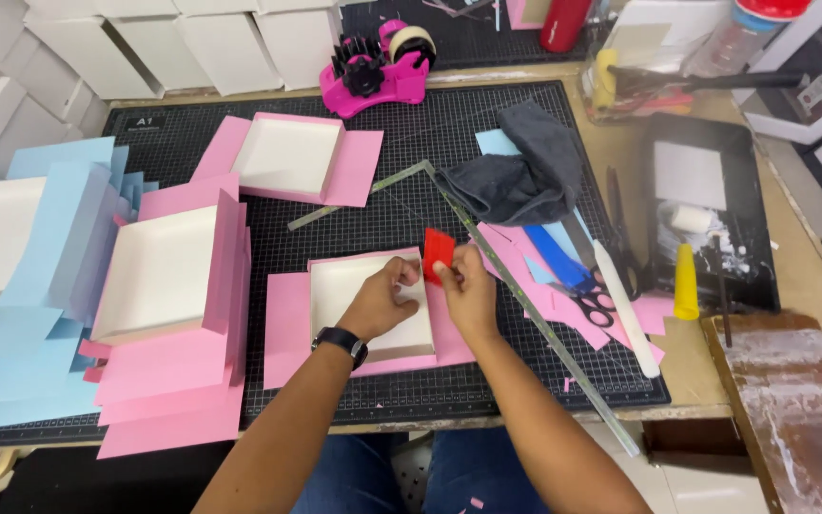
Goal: Assembling paper boxes by cutting, marking, folding, and gluing components on a cutting mat.
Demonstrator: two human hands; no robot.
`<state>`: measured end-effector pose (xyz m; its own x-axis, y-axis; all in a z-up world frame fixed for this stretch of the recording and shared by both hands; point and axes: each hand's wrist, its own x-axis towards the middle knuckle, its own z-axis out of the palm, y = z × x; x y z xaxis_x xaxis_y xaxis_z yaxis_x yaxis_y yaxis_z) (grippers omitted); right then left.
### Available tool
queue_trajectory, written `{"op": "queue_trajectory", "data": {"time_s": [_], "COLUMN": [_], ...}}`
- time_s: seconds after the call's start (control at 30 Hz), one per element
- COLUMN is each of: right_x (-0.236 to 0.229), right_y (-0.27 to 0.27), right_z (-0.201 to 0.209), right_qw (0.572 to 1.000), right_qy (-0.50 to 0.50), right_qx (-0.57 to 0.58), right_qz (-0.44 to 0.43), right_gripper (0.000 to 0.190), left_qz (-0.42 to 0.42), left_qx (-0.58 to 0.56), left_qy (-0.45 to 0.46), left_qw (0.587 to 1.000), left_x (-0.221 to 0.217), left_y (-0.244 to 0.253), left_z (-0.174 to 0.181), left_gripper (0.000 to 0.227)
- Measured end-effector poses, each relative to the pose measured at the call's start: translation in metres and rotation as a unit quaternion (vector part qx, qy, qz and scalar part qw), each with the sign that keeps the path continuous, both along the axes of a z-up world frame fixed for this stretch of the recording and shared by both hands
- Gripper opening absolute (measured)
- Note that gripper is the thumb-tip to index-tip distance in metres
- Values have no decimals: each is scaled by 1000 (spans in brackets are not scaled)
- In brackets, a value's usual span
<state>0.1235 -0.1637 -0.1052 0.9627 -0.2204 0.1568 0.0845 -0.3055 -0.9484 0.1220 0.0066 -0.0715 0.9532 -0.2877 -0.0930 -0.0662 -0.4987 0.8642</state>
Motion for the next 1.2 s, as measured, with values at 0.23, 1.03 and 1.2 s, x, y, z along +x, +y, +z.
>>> {"op": "queue_trajectory", "data": {"time_s": [0.23,1.03,1.2], "right_x": [-15,78,122], "right_y": [25,-135,-157], "right_z": [17,70,14], "right_qw": [999,917,826], "right_qy": [5,-189,-193], "right_qx": [-13,-296,-501], "right_qz": [-48,-190,-172], "right_gripper": [16,12,13], "left_qz": [-2,6,0], "left_qx": [24,174,336], "left_qy": [5,-175,-239], "left_qw": [1000,969,911], "left_x": [1,62,140], "left_y": [0,-48,-110], "left_z": [-5,103,45], "left_gripper": [43,24,53]}}
